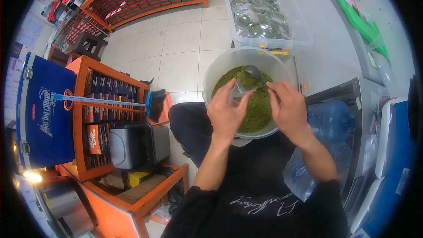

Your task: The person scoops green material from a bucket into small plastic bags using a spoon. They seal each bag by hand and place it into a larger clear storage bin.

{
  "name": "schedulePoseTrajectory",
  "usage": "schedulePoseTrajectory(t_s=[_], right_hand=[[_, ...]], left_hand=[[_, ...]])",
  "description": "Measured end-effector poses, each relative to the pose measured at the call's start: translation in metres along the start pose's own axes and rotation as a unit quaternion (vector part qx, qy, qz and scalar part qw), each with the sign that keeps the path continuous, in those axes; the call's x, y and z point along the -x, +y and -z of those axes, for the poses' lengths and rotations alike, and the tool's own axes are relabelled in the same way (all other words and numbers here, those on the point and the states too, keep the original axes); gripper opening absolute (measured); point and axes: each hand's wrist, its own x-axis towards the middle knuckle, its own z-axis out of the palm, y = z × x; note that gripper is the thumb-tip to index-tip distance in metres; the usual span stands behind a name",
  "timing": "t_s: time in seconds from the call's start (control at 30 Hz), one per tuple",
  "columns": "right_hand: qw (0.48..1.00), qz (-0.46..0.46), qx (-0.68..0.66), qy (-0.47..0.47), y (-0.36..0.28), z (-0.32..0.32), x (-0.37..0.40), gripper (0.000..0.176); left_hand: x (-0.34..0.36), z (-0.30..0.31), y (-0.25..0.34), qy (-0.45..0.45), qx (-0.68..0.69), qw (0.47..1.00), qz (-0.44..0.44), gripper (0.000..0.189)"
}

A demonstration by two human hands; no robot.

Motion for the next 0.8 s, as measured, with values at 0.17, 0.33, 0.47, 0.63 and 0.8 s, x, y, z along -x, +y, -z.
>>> schedulePoseTrajectory(t_s=[0.17,0.33,0.47,0.63,0.8], right_hand=[[0.999,-0.015,0.044,0.007,0.0,0.002,0.01,0.021],[0.994,-0.064,0.073,-0.043,0.005,-0.004,0.007,0.023],[0.991,0.112,-0.064,0.022,0.013,-0.016,-0.002,0.027],[0.987,0.087,-0.132,0.017,0.023,-0.024,0.009,0.022],[0.927,-0.084,-0.365,0.008,0.01,-0.027,0.018,0.029]], left_hand=[[-0.002,0.004,0.001,0.001,-0.01,1.0,0.025,0.043],[-0.006,0.005,0.0,-0.012,0.08,0.992,0.093,0.039],[-0.003,0.005,0.004,-0.061,0.127,0.99,0.014,0.035],[0.0,0.019,-0.005,-0.136,0.202,0.969,0.05,0.02],[0.003,0.024,-0.008,-0.161,0.303,0.922,0.178,0.011]])
